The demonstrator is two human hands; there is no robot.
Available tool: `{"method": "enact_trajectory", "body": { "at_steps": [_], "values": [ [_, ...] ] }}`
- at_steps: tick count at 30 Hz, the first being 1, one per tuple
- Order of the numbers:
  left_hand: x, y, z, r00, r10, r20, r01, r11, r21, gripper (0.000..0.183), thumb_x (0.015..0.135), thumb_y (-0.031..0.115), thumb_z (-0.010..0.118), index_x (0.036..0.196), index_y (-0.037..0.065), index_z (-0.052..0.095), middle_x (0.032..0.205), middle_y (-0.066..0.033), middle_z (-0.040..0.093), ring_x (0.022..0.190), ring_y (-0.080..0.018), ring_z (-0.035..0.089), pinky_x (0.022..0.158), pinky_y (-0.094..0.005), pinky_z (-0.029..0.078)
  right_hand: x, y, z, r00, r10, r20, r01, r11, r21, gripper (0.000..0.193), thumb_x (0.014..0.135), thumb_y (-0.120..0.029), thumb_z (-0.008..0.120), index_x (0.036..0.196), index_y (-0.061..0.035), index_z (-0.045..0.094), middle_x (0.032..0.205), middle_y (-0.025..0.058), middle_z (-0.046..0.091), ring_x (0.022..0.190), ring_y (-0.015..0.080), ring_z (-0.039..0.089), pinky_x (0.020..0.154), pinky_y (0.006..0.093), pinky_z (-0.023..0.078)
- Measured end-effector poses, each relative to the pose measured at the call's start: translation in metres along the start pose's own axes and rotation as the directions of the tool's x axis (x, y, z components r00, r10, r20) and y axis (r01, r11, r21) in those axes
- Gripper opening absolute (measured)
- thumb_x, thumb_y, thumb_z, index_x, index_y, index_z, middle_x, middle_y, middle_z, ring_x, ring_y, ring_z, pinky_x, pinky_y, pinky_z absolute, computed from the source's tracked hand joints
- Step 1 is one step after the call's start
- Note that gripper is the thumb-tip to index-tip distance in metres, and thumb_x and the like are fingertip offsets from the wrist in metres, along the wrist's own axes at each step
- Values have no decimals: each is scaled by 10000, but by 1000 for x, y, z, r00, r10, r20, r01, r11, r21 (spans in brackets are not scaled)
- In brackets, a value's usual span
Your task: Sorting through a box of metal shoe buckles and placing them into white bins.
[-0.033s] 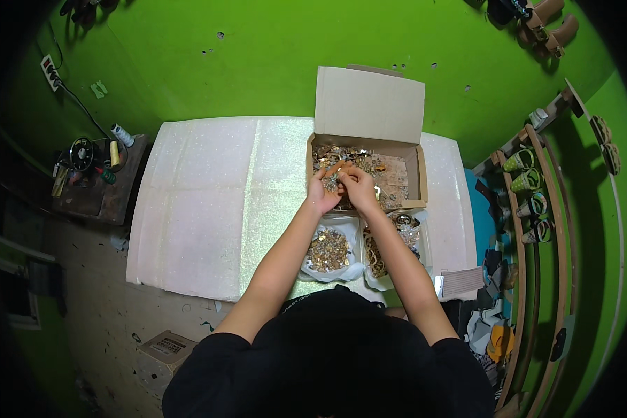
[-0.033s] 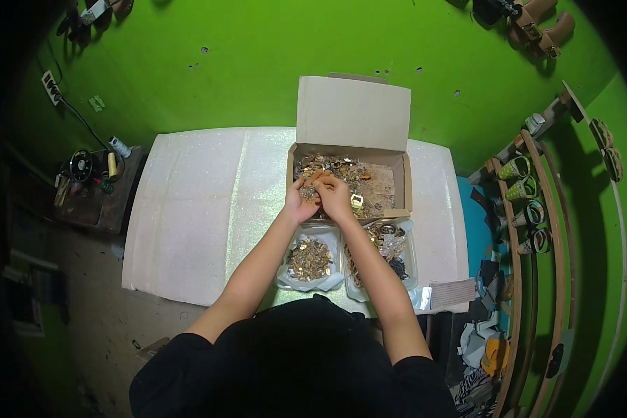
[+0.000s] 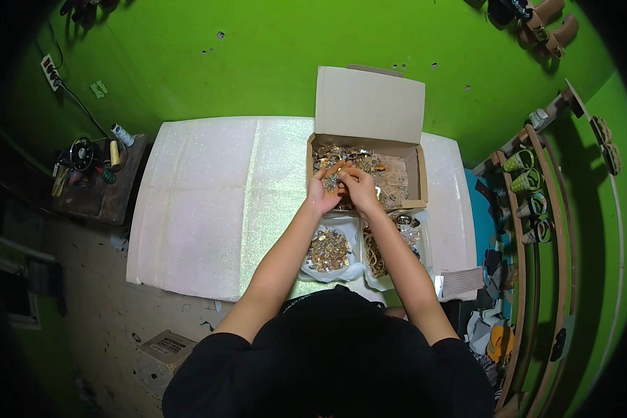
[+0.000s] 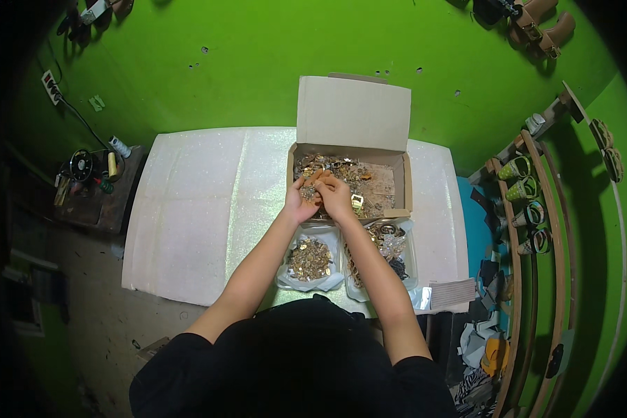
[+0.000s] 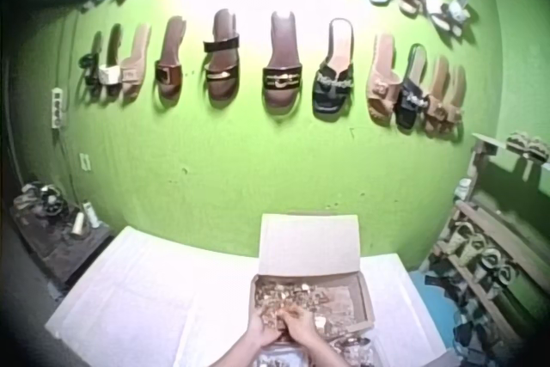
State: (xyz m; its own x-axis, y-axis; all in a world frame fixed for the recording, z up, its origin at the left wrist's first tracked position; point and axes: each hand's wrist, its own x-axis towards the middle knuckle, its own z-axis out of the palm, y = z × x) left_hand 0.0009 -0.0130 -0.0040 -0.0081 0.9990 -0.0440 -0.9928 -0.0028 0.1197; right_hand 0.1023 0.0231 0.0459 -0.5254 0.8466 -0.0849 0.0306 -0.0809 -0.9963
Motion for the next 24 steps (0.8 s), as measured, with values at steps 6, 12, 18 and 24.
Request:
{"method": "enact_trajectory", "body": {
  "at_steps": [6,12,18,24],
  "values": [
    [-1,-3,9,1000,13,26,-10,995,-103,468,889,318,193,1131,-16,414,1172,-149,439,1114,-259,406,795,-336,433,-20,-12,-10,964,216,155,-263,863,432,115,832,-110,471,834,-5,520,660,33,519,558,90,494,532,207,442],
    [-3,-2,15,992,23,-128,-47,981,-191,463,891,308,197,1111,-34,420,1168,-167,433,1140,-280,373,942,-400,326,-58,-20,-26,865,339,370,-379,924,40,116,810,-96,505,863,6,516,665,26,531,555,93,516,533,201,450],
    [-3,-3,19,992,12,-128,-37,980,-193,488,895,352,188,1062,-26,448,1127,-164,468,1108,-274,415,891,-374,387,-78,-14,-33,859,311,407,-159,917,-366,128,752,-76,582,763,50,600,617,58,576,524,82,525,518,212,444],
    [-5,-3,21,992,24,-124,-46,983,-175,456,893,308,204,1093,-29,439,1165,-162,439,1132,-278,385,923,-390,353,-85,-11,-29,870,203,449,125,791,-599,116,708,-44,578,788,34,605,653,68,597,592,103,544,572,244,441]
  ]
}}
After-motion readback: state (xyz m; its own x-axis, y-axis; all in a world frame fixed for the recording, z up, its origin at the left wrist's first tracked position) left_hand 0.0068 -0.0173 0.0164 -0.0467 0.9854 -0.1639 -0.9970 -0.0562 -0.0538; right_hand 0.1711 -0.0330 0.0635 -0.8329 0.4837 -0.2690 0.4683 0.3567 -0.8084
